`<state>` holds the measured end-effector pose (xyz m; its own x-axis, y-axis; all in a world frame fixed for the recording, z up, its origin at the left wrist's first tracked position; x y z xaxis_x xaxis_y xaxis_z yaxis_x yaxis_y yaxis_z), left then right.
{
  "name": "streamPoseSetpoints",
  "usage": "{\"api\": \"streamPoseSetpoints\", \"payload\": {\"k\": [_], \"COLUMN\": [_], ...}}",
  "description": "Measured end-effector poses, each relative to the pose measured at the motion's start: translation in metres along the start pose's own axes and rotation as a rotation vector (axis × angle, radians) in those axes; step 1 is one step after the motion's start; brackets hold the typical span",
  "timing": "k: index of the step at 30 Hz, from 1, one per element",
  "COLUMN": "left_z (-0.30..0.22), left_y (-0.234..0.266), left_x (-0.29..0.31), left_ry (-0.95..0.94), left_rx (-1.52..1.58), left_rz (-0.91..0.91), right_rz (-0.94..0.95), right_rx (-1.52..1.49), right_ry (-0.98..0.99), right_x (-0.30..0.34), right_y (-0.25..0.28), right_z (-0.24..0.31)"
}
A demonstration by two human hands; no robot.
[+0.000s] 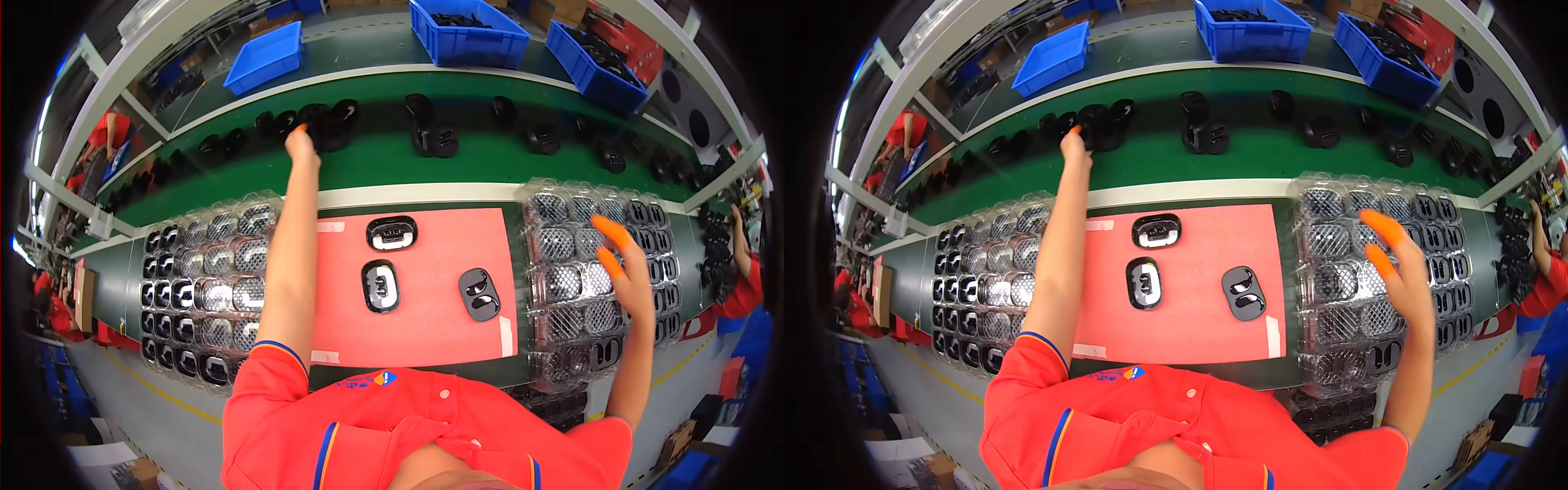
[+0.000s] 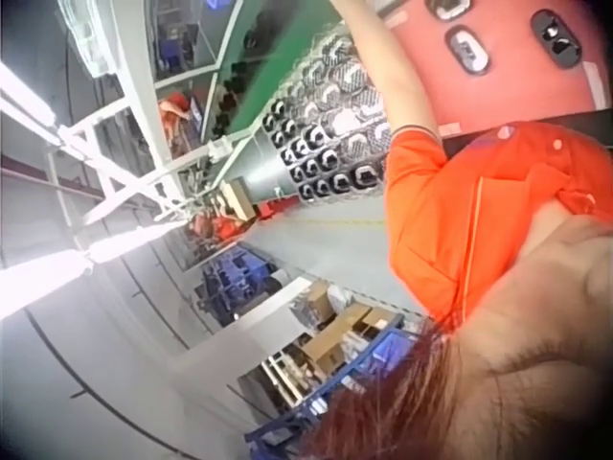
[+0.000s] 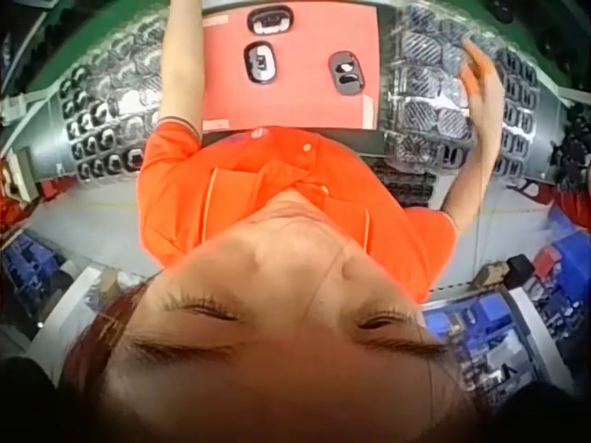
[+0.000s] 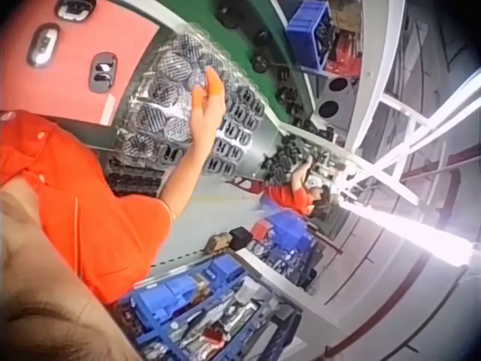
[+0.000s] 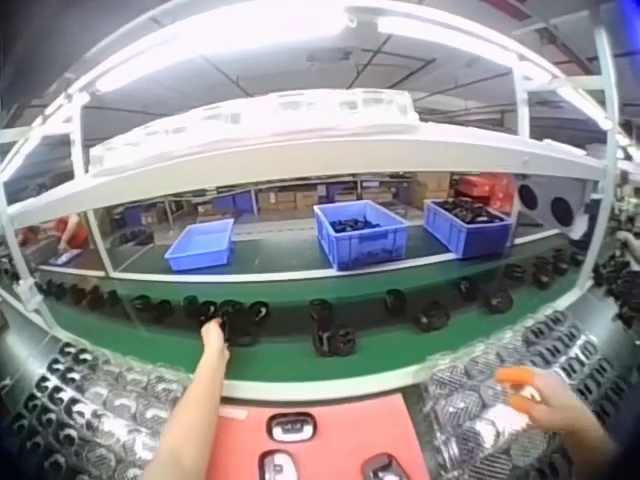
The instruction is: The person assembles plastic components by hand, taking them from trays and fitting them together on a production line.
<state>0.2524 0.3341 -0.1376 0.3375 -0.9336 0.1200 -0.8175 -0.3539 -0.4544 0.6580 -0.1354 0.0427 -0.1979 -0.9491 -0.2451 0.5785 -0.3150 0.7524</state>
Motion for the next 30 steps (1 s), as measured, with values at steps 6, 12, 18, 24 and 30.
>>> {"api": "streamPoseSetpoints", "payload": {"k": [6, 12, 18, 24, 30], "left_z": [-0.027, -0.031, 0.036, 0.032, 0.045], "left_y": [0.022, -0.110, -0.160, -0.136, -0.150], "left_x": [-0.060, 0.012, 0.054, -0.017, 0.027], "left_ry": [-0.427, -0.718, -0.652, -0.584, -0.824], "left_rx": [-0.802, -1.784, -2.334, -1.930, -2.150], "left_rz": [-0.324, 0.118, 0.499, 0.505, 0.443], "right_rz": [0.077, -0.045, 0.027, -0.166, -0.088], "right_rx": [0.383, 0.392, 0.282, 0.205, 0.269], "right_ry": [-0.417, -0.453, -0.554, -0.600, -0.456], "right_x": [0.141, 0.199, 0.211, 0.209, 0.183], "right_y": [0.057, 0.038, 0.033, 0.066, 0.049], "right_z": [-0.081, -0.085, -0.084, -0.081, -0.077]}}
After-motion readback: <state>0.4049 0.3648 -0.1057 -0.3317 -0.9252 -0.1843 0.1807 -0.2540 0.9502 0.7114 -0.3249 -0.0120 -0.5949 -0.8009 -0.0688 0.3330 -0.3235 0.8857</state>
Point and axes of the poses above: each hand's wrist, its own x-axis away from the middle knuckle, its own y-axis out of the back of the hand, z = x × y, the point moved 7 cm from there along -x, towards the middle knuckle, and after that the axes turned 3 degrees about -z, right-handed, at the moved point
